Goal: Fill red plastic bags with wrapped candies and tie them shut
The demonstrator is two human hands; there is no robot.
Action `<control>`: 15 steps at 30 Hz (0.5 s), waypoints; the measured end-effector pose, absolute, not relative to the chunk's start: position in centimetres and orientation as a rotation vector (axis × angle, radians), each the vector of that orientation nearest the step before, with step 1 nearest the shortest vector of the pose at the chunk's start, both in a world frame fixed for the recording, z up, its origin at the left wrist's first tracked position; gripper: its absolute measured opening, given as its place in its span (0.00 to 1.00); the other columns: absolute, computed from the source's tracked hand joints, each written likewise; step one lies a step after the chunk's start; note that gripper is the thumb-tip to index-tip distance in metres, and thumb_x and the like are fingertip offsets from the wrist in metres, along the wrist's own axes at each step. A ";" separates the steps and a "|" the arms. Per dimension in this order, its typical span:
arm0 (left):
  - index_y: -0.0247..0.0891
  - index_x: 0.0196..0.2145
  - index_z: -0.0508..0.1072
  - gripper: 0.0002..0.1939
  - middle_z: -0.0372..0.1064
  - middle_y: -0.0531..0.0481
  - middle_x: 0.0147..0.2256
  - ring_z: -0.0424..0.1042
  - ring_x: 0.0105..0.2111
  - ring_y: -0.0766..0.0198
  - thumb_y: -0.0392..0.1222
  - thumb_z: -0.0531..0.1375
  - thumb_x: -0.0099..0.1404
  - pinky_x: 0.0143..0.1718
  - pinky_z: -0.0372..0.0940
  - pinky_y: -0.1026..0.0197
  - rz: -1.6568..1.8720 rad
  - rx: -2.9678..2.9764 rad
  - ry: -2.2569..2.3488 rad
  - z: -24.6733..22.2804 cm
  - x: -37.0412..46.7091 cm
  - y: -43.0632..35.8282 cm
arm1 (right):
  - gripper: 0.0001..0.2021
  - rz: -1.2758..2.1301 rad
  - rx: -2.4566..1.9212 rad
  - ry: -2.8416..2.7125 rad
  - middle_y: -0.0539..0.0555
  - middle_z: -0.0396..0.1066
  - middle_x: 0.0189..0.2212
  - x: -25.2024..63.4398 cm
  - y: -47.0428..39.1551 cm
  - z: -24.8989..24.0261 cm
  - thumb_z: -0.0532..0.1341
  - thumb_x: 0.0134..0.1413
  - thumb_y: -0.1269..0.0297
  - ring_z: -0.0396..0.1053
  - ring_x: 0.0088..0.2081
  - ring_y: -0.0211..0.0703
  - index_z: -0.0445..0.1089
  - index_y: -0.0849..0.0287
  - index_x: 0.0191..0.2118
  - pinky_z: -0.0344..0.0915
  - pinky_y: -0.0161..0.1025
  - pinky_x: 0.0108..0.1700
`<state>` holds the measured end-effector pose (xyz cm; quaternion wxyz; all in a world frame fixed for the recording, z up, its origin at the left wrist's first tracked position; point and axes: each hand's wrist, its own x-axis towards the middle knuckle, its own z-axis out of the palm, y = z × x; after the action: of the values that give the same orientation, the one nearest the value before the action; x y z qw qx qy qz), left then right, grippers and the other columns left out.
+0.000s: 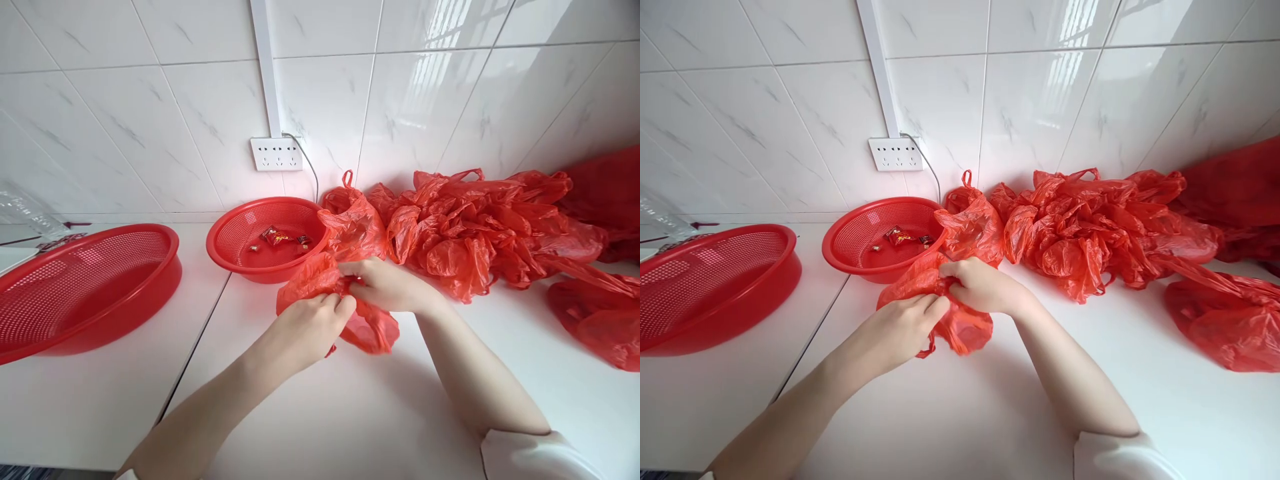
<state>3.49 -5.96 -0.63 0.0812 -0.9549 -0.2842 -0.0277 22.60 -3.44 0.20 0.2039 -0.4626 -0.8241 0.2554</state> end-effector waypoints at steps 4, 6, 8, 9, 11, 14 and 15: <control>0.36 0.33 0.67 0.14 0.69 0.47 0.28 0.70 0.30 0.59 0.22 0.48 0.56 0.34 0.65 0.57 -0.108 -2.861 -0.887 -0.4 3.3 -5.7 | 0.11 0.863 -1.096 -2.422 0.46 0.67 0.25 22.6 -3.3 0.6 0.49 0.47 0.77 0.62 0.29 0.35 0.65 0.58 0.25 0.58 0.33 0.32; 0.36 0.34 0.68 0.15 0.70 0.45 0.29 0.72 0.33 0.57 0.23 0.47 0.57 0.39 0.65 0.54 -0.114 -2.850 -0.972 -0.4 3.2 -5.6 | 0.12 0.921 -1.066 -2.446 0.46 0.66 0.25 22.7 -3.1 0.6 0.47 0.45 0.79 0.62 0.28 0.34 0.65 0.59 0.25 0.58 0.32 0.33; 0.35 0.38 0.70 0.17 0.72 0.43 0.29 0.73 0.31 0.55 0.25 0.46 0.60 0.35 0.65 0.54 -0.042 -2.811 -1.190 -0.4 2.8 -5.4 | 0.13 0.986 -1.038 -2.478 0.46 0.67 0.27 22.9 -2.7 0.4 0.47 0.42 0.79 0.63 0.29 0.34 0.65 0.59 0.26 0.58 0.32 0.33; 0.34 0.40 0.71 0.17 0.72 0.41 0.29 0.73 0.29 0.53 0.26 0.46 0.61 0.32 0.64 0.54 0.027 -2.773 -1.339 -0.4 2.5 -5.3 | 0.13 1.000 -1.040 -2.497 0.46 0.68 0.28 23.2 -2.6 0.3 0.47 0.42 0.79 0.63 0.29 0.35 0.66 0.59 0.26 0.59 0.32 0.33; 0.31 0.38 0.73 0.17 0.72 0.37 0.27 0.74 0.27 0.49 0.31 0.44 0.65 0.27 0.63 0.54 0.162 -2.662 -1.630 -0.3 1.8 -4.9 | 0.13 0.927 -1.158 -2.517 0.48 0.69 0.28 24.0 -2.2 -0.2 0.48 0.44 0.79 0.64 0.29 0.36 0.67 0.59 0.27 0.59 0.33 0.32; 0.31 0.32 0.74 0.21 0.73 0.33 0.28 0.74 0.30 0.46 0.39 0.43 0.68 0.27 0.63 0.53 0.212 -2.542 -1.824 0.1 0.9 -4.5 | 0.11 0.646 -1.585 -2.442 0.51 0.72 0.30 25.6 -1.8 -0.8 0.52 0.51 0.73 0.66 0.29 0.39 0.71 0.57 0.32 0.58 0.35 0.29; 0.31 0.31 0.74 0.22 0.73 0.33 0.29 0.74 0.30 0.46 0.42 0.43 0.69 0.27 0.64 0.53 0.197 -2.540 -1.840 0.3 0.7 -4.4 | 0.10 0.564 -1.687 -2.393 0.53 0.73 0.33 26.1 -1.7 -0.8 0.54 0.53 0.70 0.67 0.30 0.41 0.72 0.56 0.35 0.59 0.36 0.30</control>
<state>0.75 -4.42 0.31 -0.0004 -0.8083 -0.5854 0.0627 26.14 -1.75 -0.82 0.0797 -0.5640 -0.8001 0.1884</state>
